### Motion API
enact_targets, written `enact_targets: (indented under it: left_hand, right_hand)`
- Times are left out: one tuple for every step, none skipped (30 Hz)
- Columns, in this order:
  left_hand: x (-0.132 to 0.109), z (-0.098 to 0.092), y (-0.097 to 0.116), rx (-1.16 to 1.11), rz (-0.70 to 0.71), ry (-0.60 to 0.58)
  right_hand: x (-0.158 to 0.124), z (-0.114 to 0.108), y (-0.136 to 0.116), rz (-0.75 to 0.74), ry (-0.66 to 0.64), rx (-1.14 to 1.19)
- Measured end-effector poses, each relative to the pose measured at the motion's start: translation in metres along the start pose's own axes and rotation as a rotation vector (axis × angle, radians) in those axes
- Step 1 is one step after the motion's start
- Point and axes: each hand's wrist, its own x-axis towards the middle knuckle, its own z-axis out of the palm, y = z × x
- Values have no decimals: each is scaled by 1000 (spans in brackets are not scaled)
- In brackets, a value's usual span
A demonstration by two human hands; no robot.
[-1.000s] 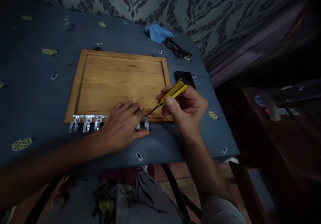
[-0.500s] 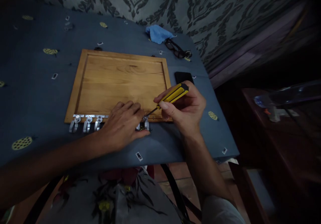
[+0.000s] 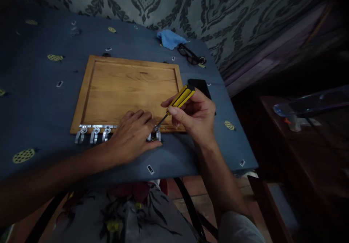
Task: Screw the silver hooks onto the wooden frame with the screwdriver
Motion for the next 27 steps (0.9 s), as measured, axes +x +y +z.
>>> enact_targets:
  left_hand:
    - [0,0,0,3,-3,-6]
    - [0,0,0,5,-4,-9]
    - [0,0,0,7,-3,-7]
    - [0,0,0,9,0,-3]
    - [0,0,0,11,3,3]
    - [1,1,0,13,5,9]
    - [1,1,0,14,6,11]
    - [1,1,0,15,4,10]
    - [1,1,0,14,1,5]
    - [1,1,1,11,-3,-4]
    - [1,0,1,7,-7,-14]
    - [1,0,1,2,-12,-24]
    - [1,-1,1,-2,-15,-31]
    - [1,-1,1,-4,-16,-33]
    - [0,-1,1,-3,-16,-32]
    - [0,-1,1,0,-14,-29]
    - [0,0,0,4,-11,-22]
    - [0,0,0,7,-6,-15]
    - [0,1,0,10,-1,-5]
    - [0,2,-1,11,2,5]
    - [0,2,-1,10,4,11]
    - [0,2,-1,8,4,14]
    - [1,2,0,5,2,9]
    - [1,1,0,1,-3,-4]
    - [1,0,0,-4,-8,-20]
    - [2,-1,1,-7,-15,-38]
    - [2,-2,1,-10,-21,-53]
  right_hand:
    - [0,0,1,10,7,6]
    - [0,-1,1,21,9,7]
    - [0,-2,2,30,6,4]
    - [0,-3,2,34,-3,-2]
    - [0,-5,2,36,-16,-9]
    - [-1,-6,2,35,-32,-17]
    - [-1,-7,2,34,-48,-28]
    - [-2,-7,2,31,-59,-36]
    - [-2,-7,2,25,-59,-42]
    - [-2,-6,2,19,-52,-48]
    - [-2,-4,2,10,-36,-51]
    - [-2,-2,3,-3,-9,-50]
    - [-2,0,3,-19,26,-46]
    - [-2,1,4,-37,69,-41]
    - [-3,3,4,-52,114,-35]
    - [-3,3,5,-65,158,-29]
    - [-3,4,6,-71,195,-26]
    - [-3,3,6,-71,217,-26]
    - [-3,2,7,-64,222,-29]
    - [-3,2,7,-56,216,-34]
    - [-4,1,7,-51,202,-38]
    - [-4,1,7,-48,186,-42]
    - [-4,0,7,-44,171,-47]
    - [-4,1,7,-43,161,-53]
    - [-4,1,6,-42,154,-57]
    - [-5,1,6,-44,152,-58]
    - [-5,2,6,-45,150,-56]
